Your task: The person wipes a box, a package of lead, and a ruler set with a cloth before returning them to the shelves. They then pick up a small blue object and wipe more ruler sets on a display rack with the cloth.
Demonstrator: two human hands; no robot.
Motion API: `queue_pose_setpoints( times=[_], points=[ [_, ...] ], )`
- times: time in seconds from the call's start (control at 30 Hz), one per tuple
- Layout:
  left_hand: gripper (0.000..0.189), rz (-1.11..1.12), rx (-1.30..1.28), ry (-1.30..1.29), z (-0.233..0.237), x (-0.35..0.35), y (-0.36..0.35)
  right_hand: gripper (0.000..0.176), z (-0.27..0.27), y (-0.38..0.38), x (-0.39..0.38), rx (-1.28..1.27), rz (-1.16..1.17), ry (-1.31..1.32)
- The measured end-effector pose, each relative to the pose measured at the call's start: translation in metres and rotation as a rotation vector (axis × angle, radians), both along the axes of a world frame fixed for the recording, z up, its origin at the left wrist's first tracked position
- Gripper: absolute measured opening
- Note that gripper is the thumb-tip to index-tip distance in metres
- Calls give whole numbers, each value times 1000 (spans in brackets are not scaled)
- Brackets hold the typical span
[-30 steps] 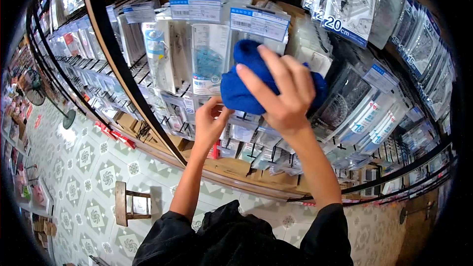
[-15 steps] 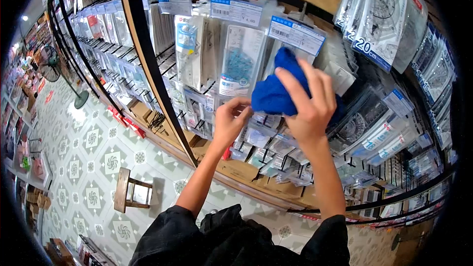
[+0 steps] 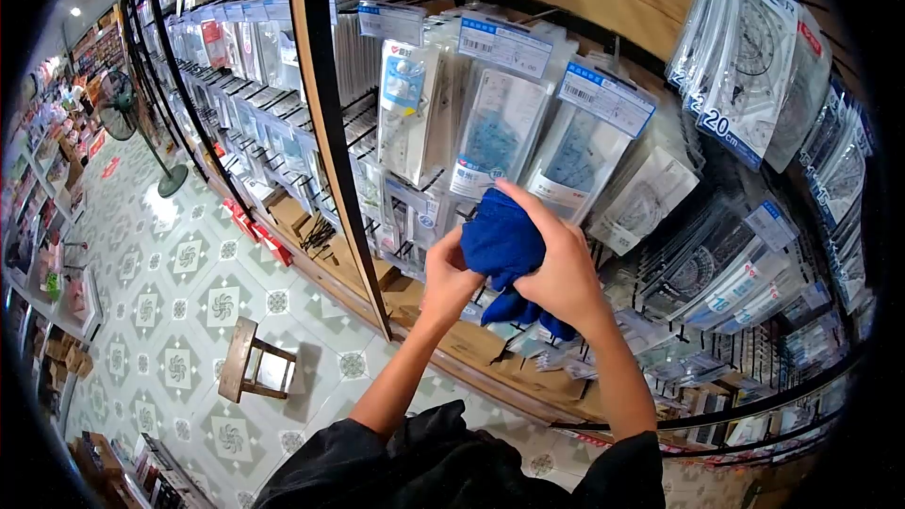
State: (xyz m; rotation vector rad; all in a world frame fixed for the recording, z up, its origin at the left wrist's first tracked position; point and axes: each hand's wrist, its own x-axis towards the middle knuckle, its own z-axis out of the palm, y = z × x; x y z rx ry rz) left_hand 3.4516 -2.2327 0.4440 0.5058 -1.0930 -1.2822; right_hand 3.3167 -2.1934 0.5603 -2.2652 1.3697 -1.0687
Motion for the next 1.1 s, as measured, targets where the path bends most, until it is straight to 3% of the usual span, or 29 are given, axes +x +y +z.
queue_pose_setpoints(
  times=[0.03,0.13,0.23,0.37,0.4,0.5,0.6,0.63,0.7,0.8,0.87,0.9,0.97,1.0,1.07,1.1],
  points=[
    [28,18,-28,5,2,3,-1,89,4,1,1,111,54,-47],
    [29,3,-41,38,-2,15,-4,102,-12,-9,-6,77,199,-77],
    [32,53,-143,13,-4,22,-3,110,-12,-13,-11,203,316,-69],
    [29,124,-211,-10,4,20,3,94,-12,-15,1,123,201,-154],
    [28,144,-209,-35,5,19,2,84,-6,-8,9,23,114,-151],
    [35,267,-247,-179,9,21,-6,84,4,4,25,-142,-38,-25],
    [45,492,-341,-270,27,26,-22,85,32,14,41,-466,-173,66],
    [40,569,-332,-311,28,30,-29,84,40,13,46,-562,-225,94],
    [36,596,-313,-234,25,27,-51,95,49,-5,53,-750,-320,203],
    [33,329,-195,-139,22,24,-75,101,47,-42,56,-769,-421,439],
    [34,262,-191,-212,27,23,-78,104,39,-62,55,-742,-460,573],
    [33,237,-135,-247,27,26,-82,90,33,-68,56,-805,-494,623],
    [29,290,-211,-386,9,26,-104,98,21,-71,62,-774,-505,611],
    [30,321,-151,-347,26,29,-88,99,17,-65,68,-693,-501,600],
    [40,241,-310,-155,-50,-3,-165,102,-3,-72,67,-678,-443,570],
    [43,104,-293,-14,-51,-5,-167,103,-5,-67,67,-616,-418,604]
  ],
)
